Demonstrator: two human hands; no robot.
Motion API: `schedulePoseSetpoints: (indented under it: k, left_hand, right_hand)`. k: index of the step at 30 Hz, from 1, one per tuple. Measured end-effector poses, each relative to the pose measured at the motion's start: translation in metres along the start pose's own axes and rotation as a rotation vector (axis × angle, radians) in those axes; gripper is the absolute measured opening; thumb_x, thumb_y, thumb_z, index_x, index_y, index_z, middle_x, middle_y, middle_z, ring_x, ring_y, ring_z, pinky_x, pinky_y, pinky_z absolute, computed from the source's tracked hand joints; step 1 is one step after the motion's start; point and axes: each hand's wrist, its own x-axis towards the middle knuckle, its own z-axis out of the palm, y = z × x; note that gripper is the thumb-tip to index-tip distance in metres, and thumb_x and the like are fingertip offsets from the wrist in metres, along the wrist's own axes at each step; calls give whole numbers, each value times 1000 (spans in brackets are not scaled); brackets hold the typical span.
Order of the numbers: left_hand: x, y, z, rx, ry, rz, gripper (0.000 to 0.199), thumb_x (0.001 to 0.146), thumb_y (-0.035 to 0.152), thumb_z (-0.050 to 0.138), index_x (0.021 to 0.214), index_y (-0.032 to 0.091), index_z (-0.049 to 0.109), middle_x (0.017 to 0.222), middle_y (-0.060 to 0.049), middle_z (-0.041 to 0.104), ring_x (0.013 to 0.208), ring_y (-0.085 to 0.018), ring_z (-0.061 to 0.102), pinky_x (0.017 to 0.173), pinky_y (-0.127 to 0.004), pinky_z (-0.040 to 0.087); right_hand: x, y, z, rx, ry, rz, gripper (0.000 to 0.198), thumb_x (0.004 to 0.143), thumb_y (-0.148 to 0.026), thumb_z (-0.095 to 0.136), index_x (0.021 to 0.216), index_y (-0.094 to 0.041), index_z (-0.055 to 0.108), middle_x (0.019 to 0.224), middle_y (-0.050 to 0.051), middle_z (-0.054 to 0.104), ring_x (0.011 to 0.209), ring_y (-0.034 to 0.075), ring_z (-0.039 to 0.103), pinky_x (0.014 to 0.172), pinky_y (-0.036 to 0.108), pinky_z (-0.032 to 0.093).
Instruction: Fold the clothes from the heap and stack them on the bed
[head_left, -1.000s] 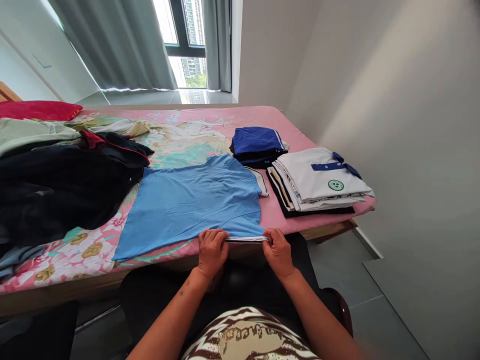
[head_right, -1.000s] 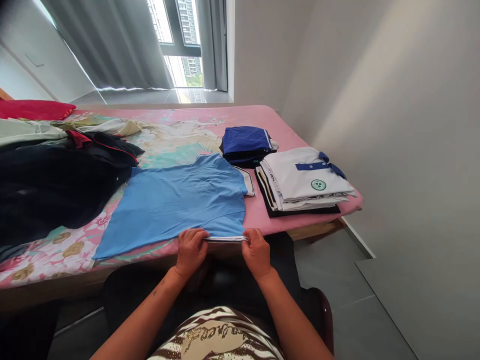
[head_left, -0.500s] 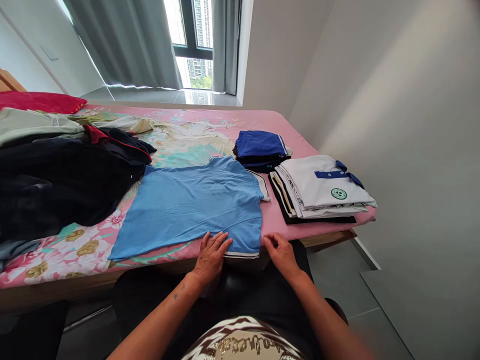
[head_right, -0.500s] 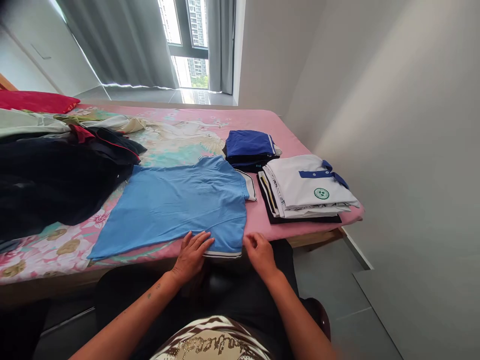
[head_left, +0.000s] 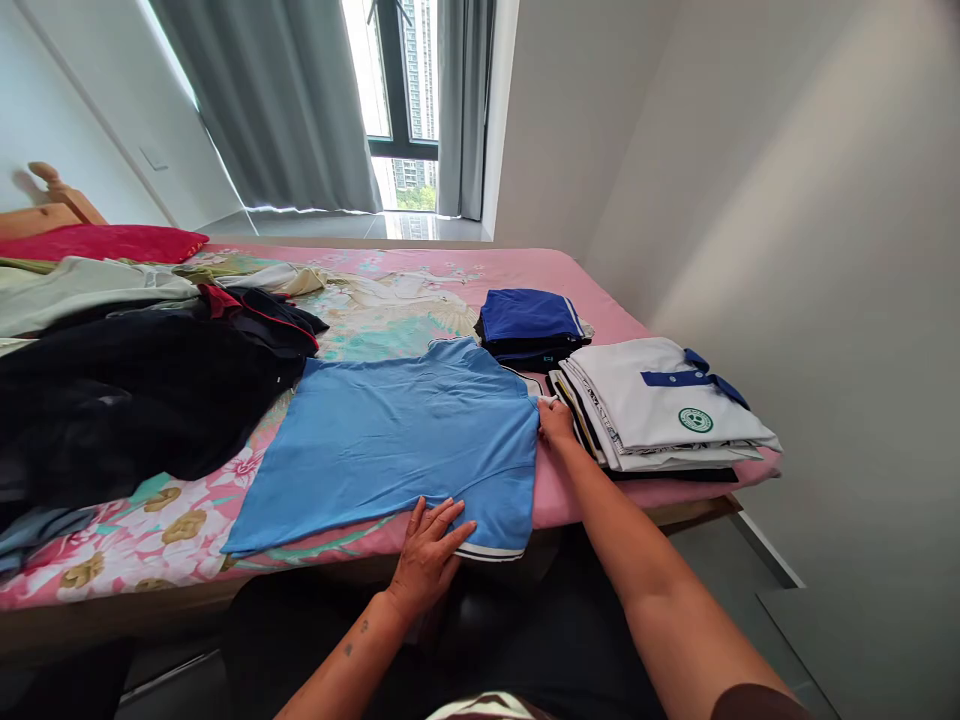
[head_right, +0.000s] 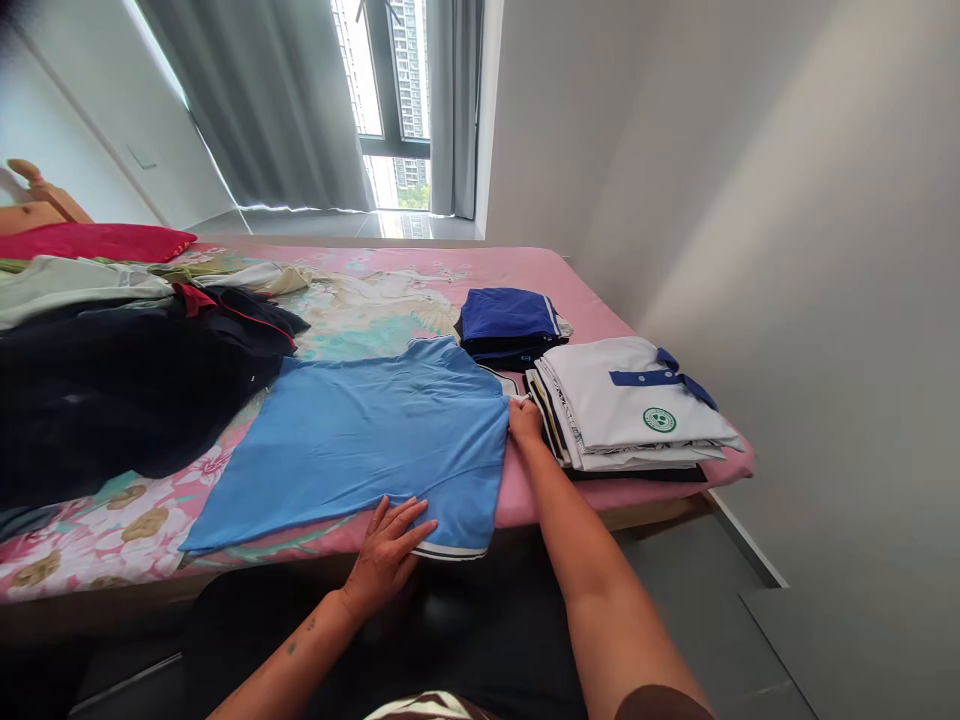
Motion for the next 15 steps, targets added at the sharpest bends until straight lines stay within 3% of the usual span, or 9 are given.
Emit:
schedulePoseSetpoints:
  k: [2,6,8,10,12,13,15]
  left_hand:
    - [-2,2,-1,-3,10,-11,44,83,11,50,120,32,60,132,-5,57,127,-24,46,111,-57,24]
    - [-5,7,-12,-42,-33,0,46,81,11,50,122,30,59,136,-7,53,131,-26,42,112,-59,20]
    - [-1,8,-20,-71,-65,45,45,81,13,49,123,29,58,137,-6,52,133,-26,40,113,-60,15]
    - [9,3,-25,-72,-42,57,42,84,13,46,122,27,57,135,-5,54,133,-23,40,114,-57,14]
    - [24,-8,-26,-20,9,-16,40,88,15,42,123,25,56,135,-6,55,133,-22,40,115,-53,17]
    - [30,-17,-25,22,23,-88,39,89,18,42,125,24,55,136,-7,53,133,-22,40,114,-53,19]
    - [38,-38,-23,124,2,-282,41,90,28,45,129,23,52,142,-12,46,135,-28,36,111,-58,20]
  right_hand:
    - [3,3,-3,-63,77,-39,29,81,-36,54,94,-10,60,73,8,63,67,19,59,63,28,44]
    - [-14,1,-5,-149,207,-144,53,80,-34,55,125,-7,45,109,17,59,97,25,56,86,36,42]
    - [-34,-5,0,-188,209,-328,46,85,-33,49,125,-10,46,115,16,56,105,24,52,94,38,38]
    - [-58,-12,11,-250,112,-612,34,90,-31,43,116,-13,53,115,13,57,111,22,49,101,37,35]
    - [-81,-15,25,-356,-50,-843,32,93,-30,38,114,-16,57,120,12,56,119,21,46,106,39,30]
    - [-89,-15,31,-430,-133,-886,34,93,-32,38,118,-17,56,126,12,54,125,22,42,109,42,26]
    - [-99,-7,37,-605,-241,-828,43,93,-38,41,129,-17,50,138,12,46,134,25,31,112,50,17]
